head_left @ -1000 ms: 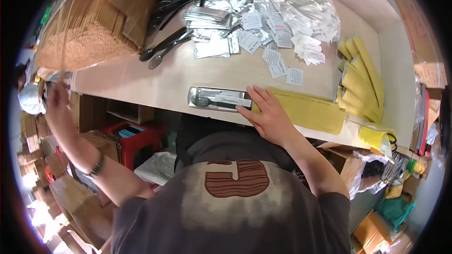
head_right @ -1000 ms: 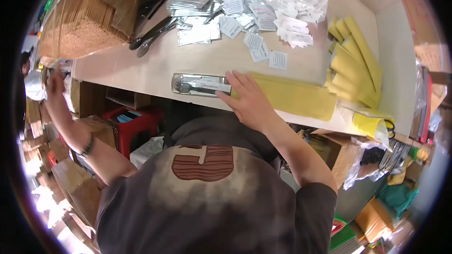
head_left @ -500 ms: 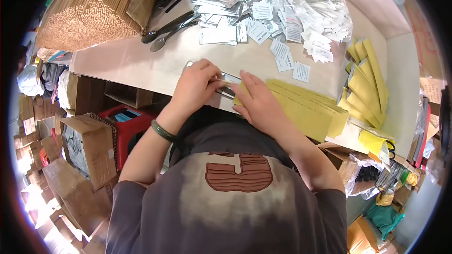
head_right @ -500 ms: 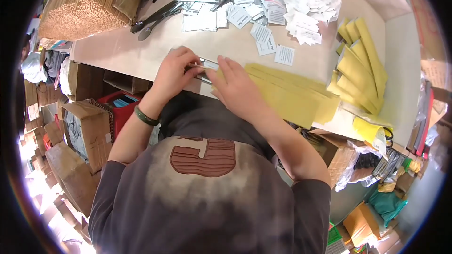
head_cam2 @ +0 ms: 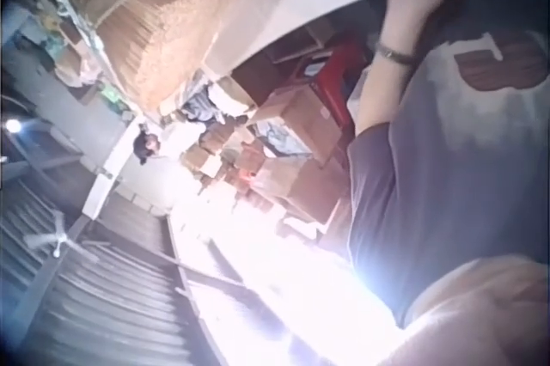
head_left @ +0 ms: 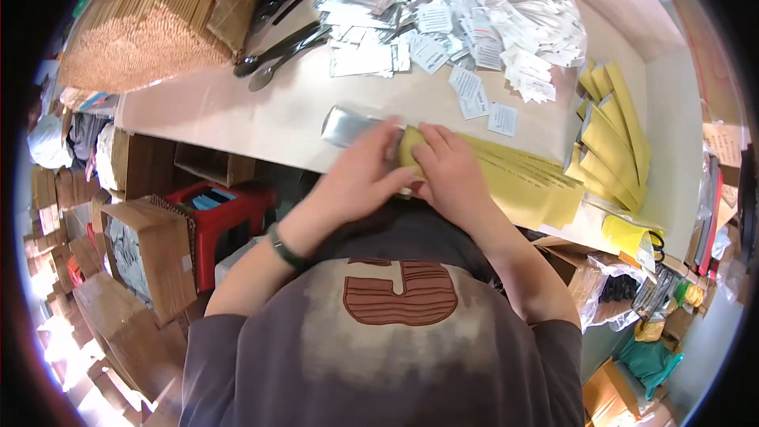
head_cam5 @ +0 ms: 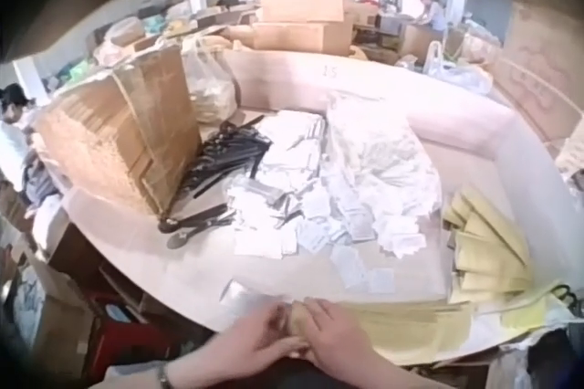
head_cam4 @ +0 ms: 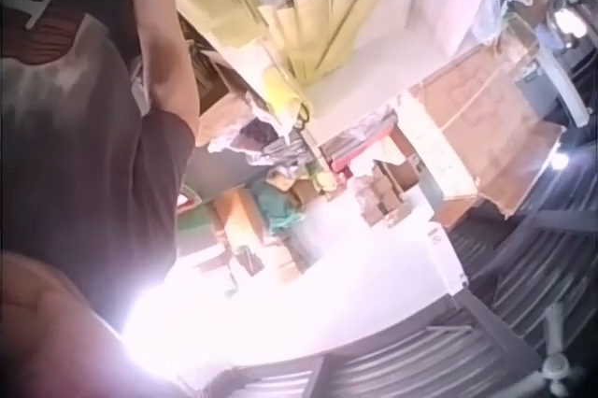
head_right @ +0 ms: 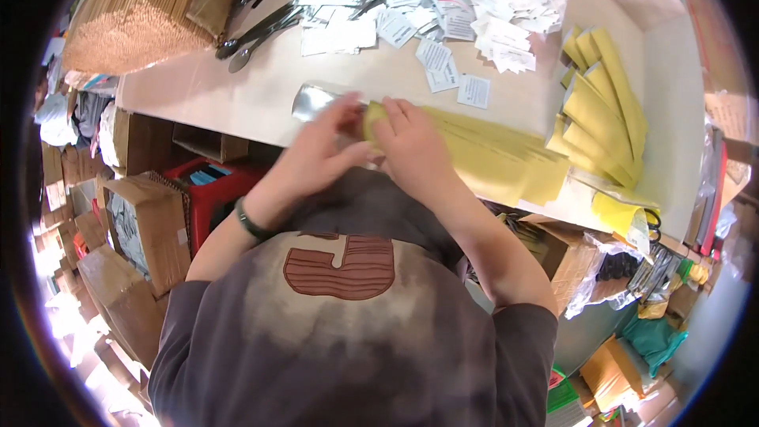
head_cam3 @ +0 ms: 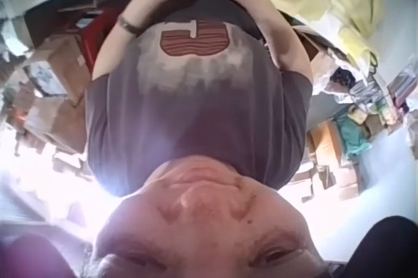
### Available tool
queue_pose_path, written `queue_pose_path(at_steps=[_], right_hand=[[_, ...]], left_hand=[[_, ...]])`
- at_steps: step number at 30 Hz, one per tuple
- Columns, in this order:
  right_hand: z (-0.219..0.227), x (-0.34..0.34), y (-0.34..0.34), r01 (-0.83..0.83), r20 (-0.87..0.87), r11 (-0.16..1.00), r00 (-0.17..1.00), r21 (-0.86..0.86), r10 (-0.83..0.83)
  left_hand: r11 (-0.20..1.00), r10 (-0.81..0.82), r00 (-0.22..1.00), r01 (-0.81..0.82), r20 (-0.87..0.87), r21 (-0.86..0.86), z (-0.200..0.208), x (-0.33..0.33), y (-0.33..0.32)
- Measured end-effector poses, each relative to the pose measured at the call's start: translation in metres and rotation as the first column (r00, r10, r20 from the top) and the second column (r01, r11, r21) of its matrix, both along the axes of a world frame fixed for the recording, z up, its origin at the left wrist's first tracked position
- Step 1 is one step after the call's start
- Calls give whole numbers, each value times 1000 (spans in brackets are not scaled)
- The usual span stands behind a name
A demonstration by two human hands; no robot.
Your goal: The recorder is counting small items, placing them in silver pouches, sealing/folding the pouches, labeling them, and organizing them into larger boxes or bags for shipping.
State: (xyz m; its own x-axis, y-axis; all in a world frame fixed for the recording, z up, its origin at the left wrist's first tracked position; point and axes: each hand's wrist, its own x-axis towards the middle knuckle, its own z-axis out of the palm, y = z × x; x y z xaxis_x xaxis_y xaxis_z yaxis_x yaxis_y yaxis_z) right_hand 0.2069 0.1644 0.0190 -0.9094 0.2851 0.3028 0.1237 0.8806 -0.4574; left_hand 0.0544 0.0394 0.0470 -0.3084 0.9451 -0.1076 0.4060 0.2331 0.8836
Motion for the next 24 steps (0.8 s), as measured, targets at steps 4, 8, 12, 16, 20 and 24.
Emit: queue_pose_path(at_steps=[4, 8, 12, 16, 20, 24], right_hand=[[12, -7, -3, -95, -51, 995, 994, 19, 96], [54, -6, 44, -230, 92, 972, 970, 54, 225], [95, 94, 153, 212, 32, 832, 964, 513, -265], [37, 92, 92, -159, 164, 982, 976, 100, 142], [1, 56, 39, 52, 348, 984, 937, -171, 11], [17, 38, 23, 174, 271, 976, 941, 130, -204]], left_hand=[[961, -91, 545, 266, -834, 69, 20, -37, -3], [980, -182, 642, 183, -745, -82, 11, -57, -5], [972, 145, 906, -205, -399, -112, 24, -48, -16], [943, -209, 954, 255, 213, -216, 4, -8, -1], [943, -300, 873, 331, 385, -17, 2, 29, 13], [972, -67, 997, 60, -23, -227, -3, -4, -1]])
